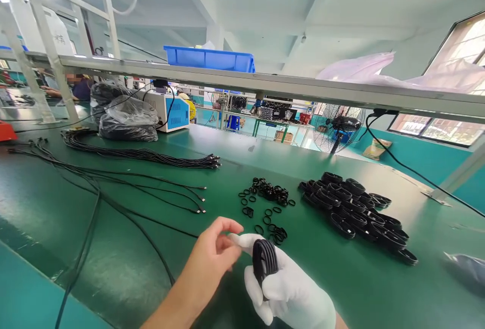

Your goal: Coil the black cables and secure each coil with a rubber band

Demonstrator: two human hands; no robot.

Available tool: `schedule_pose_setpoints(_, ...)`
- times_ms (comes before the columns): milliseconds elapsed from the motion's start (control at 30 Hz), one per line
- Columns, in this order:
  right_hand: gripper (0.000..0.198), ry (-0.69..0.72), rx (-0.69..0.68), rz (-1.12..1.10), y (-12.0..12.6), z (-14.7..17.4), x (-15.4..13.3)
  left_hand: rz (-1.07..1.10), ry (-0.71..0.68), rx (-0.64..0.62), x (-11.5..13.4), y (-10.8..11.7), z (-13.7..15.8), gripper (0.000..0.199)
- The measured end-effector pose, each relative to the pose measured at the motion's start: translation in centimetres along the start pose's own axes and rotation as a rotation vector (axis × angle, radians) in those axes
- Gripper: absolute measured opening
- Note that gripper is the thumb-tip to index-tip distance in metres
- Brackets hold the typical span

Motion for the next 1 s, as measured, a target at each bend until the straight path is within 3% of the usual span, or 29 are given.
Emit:
schedule_pose_setpoints(67, 0.071, -0.064, -0.003, -0.009, 0.0, 0.0, 0.0, -0.177, -0.089, -0.002, 0.8, 0.6, 0.1, 0.031)
schedule_pose_setpoints(133, 0.070, -0.139, -0.056, -0.042, -0.3, 0.0, 0.2, -0.280, -0.155, -0.112, 1.6, 0.8, -0.1, 0.036)
schedule_pose_setpoints(200, 0.060, -0.166, -0.075, -0.093, -0.6, 0.0, 0.4, -0.298, -0.142, -0.218, 2.0, 0.8, -0.7, 0.031)
schedule_pose_setpoints(267, 0.050, -0.138, -0.010, -0.149, -0.9, -0.2, 0.5, -0.254, -0.071, -0.245, 1.9, 0.9, -1.6, 0.025)
schedule_pose_setpoints(400, 0.043, -0.024, 0.228, 0.007, -1.4, -0.9, 0.3, -0.119, 0.078, -0.213, 0.8, 1.0, -3.0, 0.028)
schedule_pose_setpoints(500, 0.044, 0.060, 0.321, 0.173, -1.6, -1.2, 0.0, -0.061, 0.107, -0.147, 0.1, 0.9, -3.0, 0.032)
schedule_pose_setpoints(633, 0.050, 0.032, 0.286, 0.114, -1.8, -1.2, -0.3, -0.081, 0.107, -0.046, -0.2, 0.9, -1.8, 0.025)
schedule_pose_setpoints(867, 0.041, -0.050, 0.310, 0.266, -1.3, -1.4, 0.4, 0.015, 0.141, -0.132, -1.7, -0.1, -0.4, 0.017)
schedule_pose_setpoints(1000, 0.038, -0.074, 0.302, 0.202, -1.1, -1.3, 0.8, 0.096, 0.201, -0.128, -2.7, -0.1, -0.6, 0.020)
Point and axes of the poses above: each hand's wrist, its own z-axis away from the middle knuckle, its own y-axis out of the back of the hand, x = y × z, the point moved 2 cm from there along -z, towards the middle knuckle, and after that the axes turned 6 degrees about x, right-handed, at the moved point
